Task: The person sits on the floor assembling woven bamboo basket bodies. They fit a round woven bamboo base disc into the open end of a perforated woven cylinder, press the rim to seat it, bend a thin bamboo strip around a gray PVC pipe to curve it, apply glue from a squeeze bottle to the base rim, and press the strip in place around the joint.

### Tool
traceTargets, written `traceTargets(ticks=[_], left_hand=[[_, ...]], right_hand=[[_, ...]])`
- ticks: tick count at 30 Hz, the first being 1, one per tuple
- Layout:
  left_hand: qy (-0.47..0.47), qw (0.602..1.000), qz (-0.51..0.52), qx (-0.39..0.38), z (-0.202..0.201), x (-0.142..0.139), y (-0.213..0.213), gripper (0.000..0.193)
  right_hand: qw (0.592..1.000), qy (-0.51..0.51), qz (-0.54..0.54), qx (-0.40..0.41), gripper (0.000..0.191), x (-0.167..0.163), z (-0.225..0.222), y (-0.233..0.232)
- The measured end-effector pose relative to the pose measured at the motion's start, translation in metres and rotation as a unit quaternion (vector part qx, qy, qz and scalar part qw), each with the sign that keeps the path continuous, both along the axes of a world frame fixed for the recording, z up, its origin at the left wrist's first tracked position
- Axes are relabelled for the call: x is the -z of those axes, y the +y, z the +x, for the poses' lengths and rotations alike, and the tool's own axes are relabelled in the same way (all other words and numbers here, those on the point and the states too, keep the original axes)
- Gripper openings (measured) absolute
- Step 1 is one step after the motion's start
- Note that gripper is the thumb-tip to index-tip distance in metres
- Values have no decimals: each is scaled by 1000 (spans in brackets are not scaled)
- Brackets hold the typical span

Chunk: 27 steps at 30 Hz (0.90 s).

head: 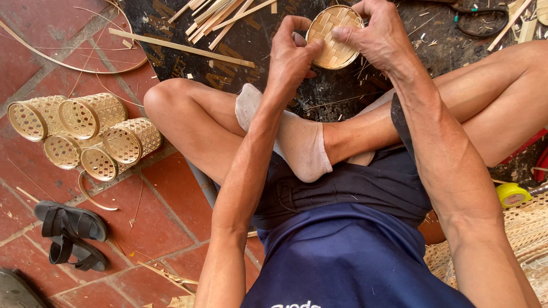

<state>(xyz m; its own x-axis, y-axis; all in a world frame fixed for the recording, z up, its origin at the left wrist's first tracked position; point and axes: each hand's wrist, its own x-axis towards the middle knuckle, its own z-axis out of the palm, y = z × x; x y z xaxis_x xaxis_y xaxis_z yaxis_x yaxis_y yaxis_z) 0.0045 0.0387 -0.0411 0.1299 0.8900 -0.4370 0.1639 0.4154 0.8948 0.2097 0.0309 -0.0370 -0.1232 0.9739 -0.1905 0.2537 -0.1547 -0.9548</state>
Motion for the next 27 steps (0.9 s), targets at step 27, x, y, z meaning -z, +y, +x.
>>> traceTargets(ticks=[27], left_hand=[[-142,989,35,-19,-5,31,-11,57]], right_hand=[[900,-332,272,-78,32,-30,-2,11]])
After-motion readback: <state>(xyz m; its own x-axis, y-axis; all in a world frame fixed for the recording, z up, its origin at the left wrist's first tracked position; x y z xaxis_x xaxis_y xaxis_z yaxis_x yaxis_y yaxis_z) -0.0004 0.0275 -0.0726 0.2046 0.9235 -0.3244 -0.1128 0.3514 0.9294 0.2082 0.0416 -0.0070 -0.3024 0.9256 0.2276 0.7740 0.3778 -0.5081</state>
